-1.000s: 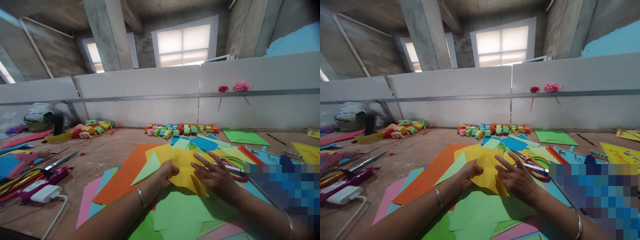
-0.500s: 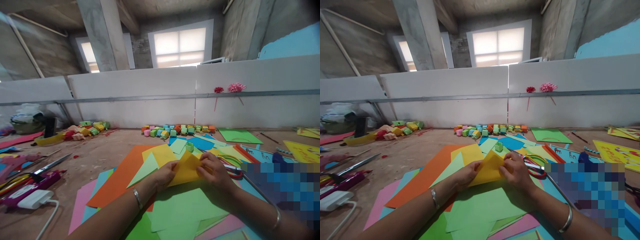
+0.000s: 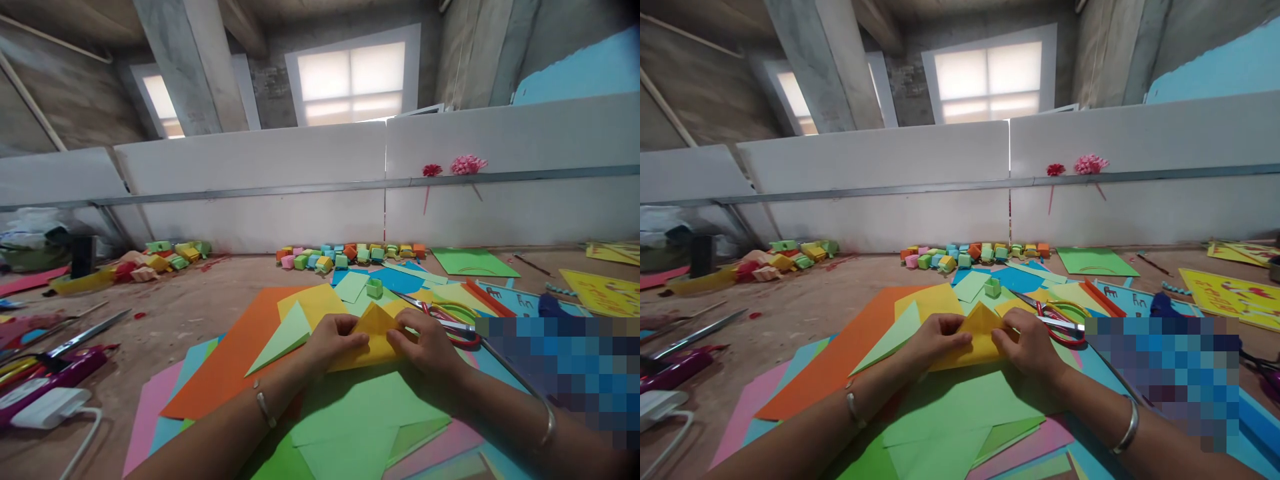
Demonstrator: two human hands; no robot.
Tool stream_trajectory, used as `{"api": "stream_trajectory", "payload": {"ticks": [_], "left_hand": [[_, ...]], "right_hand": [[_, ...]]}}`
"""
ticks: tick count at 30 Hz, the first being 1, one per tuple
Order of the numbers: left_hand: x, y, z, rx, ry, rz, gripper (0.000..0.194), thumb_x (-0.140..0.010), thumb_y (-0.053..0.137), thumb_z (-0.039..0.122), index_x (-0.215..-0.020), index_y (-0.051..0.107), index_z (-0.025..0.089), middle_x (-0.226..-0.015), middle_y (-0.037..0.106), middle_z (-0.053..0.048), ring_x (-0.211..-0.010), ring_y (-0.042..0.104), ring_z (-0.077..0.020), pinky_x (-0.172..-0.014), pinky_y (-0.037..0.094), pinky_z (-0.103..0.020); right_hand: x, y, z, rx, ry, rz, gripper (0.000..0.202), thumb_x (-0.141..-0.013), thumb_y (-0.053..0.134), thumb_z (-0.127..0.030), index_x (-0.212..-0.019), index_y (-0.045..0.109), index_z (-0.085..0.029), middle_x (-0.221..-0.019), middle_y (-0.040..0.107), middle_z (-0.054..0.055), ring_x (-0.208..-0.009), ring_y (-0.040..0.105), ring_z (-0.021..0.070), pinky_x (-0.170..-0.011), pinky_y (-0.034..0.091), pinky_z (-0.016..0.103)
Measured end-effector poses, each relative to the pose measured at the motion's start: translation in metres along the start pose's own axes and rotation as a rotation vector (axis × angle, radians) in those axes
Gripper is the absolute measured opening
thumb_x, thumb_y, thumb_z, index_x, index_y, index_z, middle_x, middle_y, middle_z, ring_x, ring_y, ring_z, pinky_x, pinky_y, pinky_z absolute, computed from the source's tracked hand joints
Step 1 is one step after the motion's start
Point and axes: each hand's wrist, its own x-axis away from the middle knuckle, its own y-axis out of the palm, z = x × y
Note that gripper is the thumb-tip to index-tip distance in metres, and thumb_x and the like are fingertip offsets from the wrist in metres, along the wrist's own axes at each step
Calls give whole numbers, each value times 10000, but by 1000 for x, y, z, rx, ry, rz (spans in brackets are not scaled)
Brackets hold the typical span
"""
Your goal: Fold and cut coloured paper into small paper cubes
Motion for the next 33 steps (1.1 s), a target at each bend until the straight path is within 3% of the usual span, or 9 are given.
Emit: {"api": "stream_trajectory", "payload": {"ticks": [4,8,12,17,30,33], "left_hand": [[-3,3,-7,-66,11,39,334,-544,813,325,-758,733,82,-615,649,-29,-551,538,-125,-547,375,-231],[-1,5,-6,-137,-7,20,307,-569,757,316,-774,731,88,-610,638,-19,-541,517,-121,-538,363,-237],[4,8,-4,-223,-2,-4,199,-587,730,293,-625,665,109,-512,518,33,-487,408,-81,-475,264,-217],[9,13,-4,-308,-5,-37,258,-614,685,326,-507,532,148,-464,395,57,-465,317,-70,-443,182,-226],[9,14,0,-467,50,-76,358,-690,587,486,-588,581,142,-513,413,37,-507,333,-93,-472,223,-235],[11,15,4,-547,96,-44,364,-707,587,475,-539,532,156,-514,358,48,-531,308,-94,-483,198,-241]], "right_hand": [[0,0,-1,16,46,15,73,-785,570,-272,-762,545,-208,-744,612,24,-682,555,176,-617,433,294],[-3,-2,-5,-1,37,7,236,-795,582,-311,-998,607,-193,-865,685,59,-777,627,214,-710,481,343],[-3,-3,-13,-35,7,10,172,-883,496,-326,-887,624,-211,-903,707,71,-828,638,215,-751,484,344],[0,-3,-20,-47,22,23,165,-879,488,-295,-772,584,-215,-758,669,34,-719,611,189,-667,469,310],[0,-5,-26,-76,61,41,194,-868,465,-295,-704,538,-221,-684,613,10,-646,556,166,-613,422,284],[-1,-5,-23,-78,83,61,214,-873,452,-310,-691,523,-222,-673,589,5,-641,542,163,-606,411,279]]}}
